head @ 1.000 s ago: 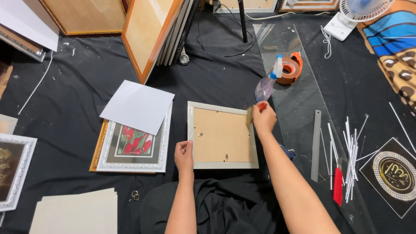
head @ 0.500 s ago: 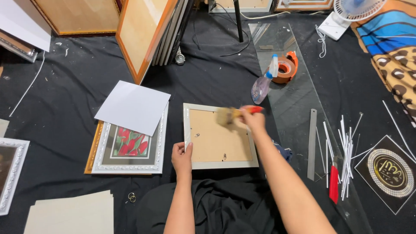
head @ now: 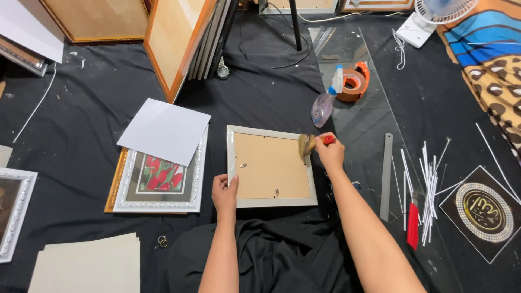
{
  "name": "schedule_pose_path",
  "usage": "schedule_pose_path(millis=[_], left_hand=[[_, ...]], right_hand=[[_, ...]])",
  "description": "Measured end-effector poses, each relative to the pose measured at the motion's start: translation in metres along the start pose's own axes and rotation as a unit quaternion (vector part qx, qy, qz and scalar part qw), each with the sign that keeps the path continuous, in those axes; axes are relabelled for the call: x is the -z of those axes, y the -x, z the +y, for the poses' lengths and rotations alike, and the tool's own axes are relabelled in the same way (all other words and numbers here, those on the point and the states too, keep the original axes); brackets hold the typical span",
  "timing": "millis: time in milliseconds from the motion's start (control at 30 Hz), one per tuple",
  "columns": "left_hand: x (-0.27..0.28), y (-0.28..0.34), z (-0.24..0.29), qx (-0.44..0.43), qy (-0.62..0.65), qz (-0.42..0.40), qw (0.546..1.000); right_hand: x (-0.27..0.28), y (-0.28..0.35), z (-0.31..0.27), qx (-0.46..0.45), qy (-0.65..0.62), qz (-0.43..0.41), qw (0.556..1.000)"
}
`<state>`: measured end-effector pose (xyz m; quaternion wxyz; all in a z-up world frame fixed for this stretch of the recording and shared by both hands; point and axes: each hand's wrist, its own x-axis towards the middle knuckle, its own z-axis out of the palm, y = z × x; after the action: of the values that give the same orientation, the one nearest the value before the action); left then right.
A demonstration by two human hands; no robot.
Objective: The person cleans the glass surface of a gold-framed picture with a spray and cloth, then flips the frame and brushes the back. The person handles one frame at a time, wiping the front and back surfaces.
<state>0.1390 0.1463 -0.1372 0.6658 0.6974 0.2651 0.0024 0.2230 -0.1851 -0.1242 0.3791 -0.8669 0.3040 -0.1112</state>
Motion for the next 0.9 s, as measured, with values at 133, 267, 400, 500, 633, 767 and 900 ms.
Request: schedule_pose_path(millis=[133, 267, 400, 500, 633, 767, 900], left_hand=[[-0.002, -0.003, -0.001, 0.004, 0.004, -0.001, 1.0], [-0.002, -0.003, -0.003, 0.012, 0.011, 0.003, 1.0], [-0.003, -0.001, -0.002, 0.03, 0.027, -0.001, 0.999], [0.0, -0.001, -0.003, 0.031, 0.032, -0.008, 0.999], [0.002, 0.007, 0.007, 0.036, 0.04, -0.018, 0.998], [0.003, -0.003, -0.007, 0.054, 0.049, -0.024, 0.997], [0.01, 0.009, 0.005, 0.077, 0.105, -0.034, 0.991]], right_hand=[[0.023, 0.022, -0.003, -0.043, 0.035, -0.049, 0.997], [0.041, 0.045, -0.001, -0.055, 0.06, -0.092, 0.992], [0.061, 0.072, -0.001, -0.058, 0.076, -0.123, 0.988], [0.08, 0.092, -0.013, -0.061, 0.134, -0.184, 0.972], [0.103, 0.102, -0.002, -0.052, 0.22, -0.274, 0.935], [0.125, 0.112, -0.035, 0.059, 0.263, -0.296, 0.916], [0.105, 0.117, -0.035, 0.164, 0.238, -0.379, 0.879]])
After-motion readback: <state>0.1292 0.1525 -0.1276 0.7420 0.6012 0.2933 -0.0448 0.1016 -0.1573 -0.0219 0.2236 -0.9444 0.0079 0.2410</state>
